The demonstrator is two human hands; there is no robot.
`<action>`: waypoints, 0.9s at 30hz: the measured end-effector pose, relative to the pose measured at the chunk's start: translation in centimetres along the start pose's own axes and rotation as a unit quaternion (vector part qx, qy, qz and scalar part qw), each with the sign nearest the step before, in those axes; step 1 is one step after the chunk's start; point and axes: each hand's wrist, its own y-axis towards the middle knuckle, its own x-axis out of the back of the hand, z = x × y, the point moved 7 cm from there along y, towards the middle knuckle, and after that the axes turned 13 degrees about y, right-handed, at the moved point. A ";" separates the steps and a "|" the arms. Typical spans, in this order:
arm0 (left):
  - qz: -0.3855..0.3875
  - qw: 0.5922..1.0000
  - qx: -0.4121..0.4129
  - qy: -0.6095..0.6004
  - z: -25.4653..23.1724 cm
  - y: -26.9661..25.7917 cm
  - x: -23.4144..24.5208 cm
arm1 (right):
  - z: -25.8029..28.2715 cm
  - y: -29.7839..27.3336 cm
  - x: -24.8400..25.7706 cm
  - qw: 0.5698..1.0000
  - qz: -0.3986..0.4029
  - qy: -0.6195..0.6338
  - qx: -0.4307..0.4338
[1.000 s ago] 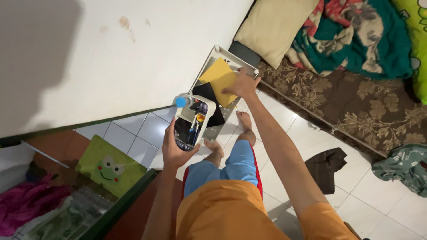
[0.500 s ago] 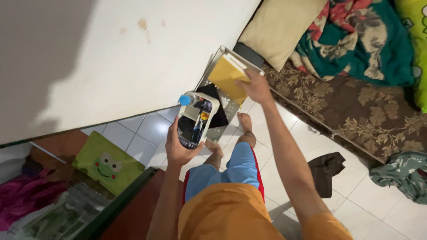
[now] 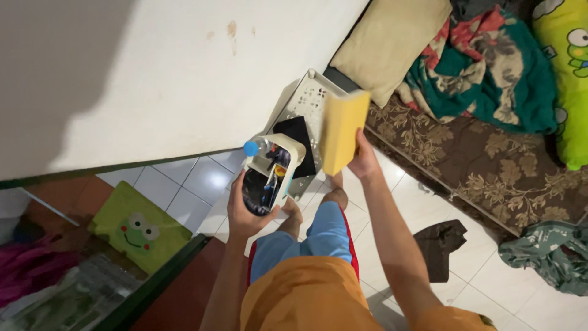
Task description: The person empties a small white storage unit, removes items including a notebook and a tin box, then places them back into the unit. They open the tin box, remove blister packs of pills, and place them into a blue container before returning the tin to the storage unit.
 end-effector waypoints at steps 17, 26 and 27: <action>0.005 0.999 0.042 -0.009 0.0 -0.1 -0.7 | 6.8 2.6 2.0 0.882 -0.156 -0.347 0.279; 0.008 0.997 0.045 0.067 0.1 0.5 -1.5 | 5.2 8.8 2.7 0.794 -0.116 -0.503 0.319; 0.008 0.996 0.043 0.071 0.1 0.5 -1.6 | 5.3 9.1 3.2 0.790 -0.127 -0.514 0.310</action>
